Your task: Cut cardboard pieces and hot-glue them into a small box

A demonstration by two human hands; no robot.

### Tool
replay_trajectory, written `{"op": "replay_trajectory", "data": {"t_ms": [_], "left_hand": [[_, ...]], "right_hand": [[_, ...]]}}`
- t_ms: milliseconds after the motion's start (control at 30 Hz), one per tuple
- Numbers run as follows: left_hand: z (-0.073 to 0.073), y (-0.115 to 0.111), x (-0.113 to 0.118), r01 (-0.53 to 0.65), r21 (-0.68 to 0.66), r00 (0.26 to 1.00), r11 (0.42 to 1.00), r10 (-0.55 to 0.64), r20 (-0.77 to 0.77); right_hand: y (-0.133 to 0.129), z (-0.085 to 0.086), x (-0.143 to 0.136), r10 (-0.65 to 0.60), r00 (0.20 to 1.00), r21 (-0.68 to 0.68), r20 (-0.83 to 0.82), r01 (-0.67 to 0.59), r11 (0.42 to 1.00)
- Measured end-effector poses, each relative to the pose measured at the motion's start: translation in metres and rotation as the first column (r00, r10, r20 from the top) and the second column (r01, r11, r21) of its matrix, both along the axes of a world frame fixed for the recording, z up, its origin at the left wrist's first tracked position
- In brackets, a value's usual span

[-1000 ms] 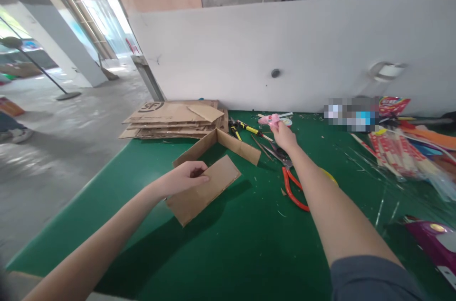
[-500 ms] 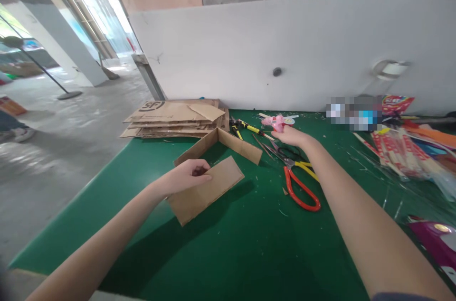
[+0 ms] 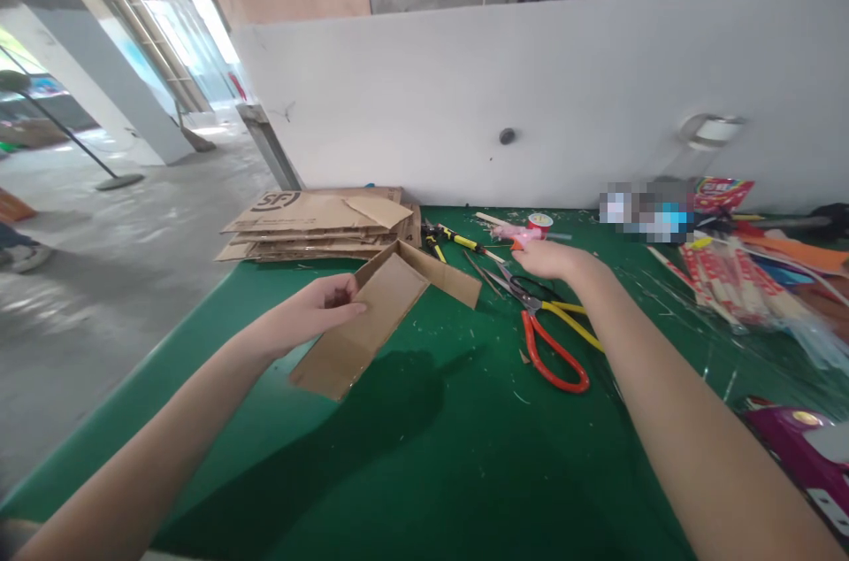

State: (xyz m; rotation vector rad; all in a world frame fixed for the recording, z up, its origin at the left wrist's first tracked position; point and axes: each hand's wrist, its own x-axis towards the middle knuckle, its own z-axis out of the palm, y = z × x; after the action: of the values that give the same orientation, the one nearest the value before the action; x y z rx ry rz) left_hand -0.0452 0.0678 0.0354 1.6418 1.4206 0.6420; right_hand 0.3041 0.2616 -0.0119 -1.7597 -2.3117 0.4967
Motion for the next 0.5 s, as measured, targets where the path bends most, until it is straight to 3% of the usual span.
{"op": "replay_trajectory", "data": {"t_ms": [233,500], "left_hand": [[-0.005,-0.006,-0.008,0.003,-0.004,1.0,1.0,-0.003,-0.012],[-0.004,-0.005,0.0,0.015,-0.024,1.0,1.0,-0.016,-0.025]], "right_hand": [[0.008,-0.021,0.016,-0.279,0.933,-0.016,0.227,0.29,0.957],[0.014,-0.037,0.006,-0.305,0.929,-0.004,0.21,0.313,0.95]]}}
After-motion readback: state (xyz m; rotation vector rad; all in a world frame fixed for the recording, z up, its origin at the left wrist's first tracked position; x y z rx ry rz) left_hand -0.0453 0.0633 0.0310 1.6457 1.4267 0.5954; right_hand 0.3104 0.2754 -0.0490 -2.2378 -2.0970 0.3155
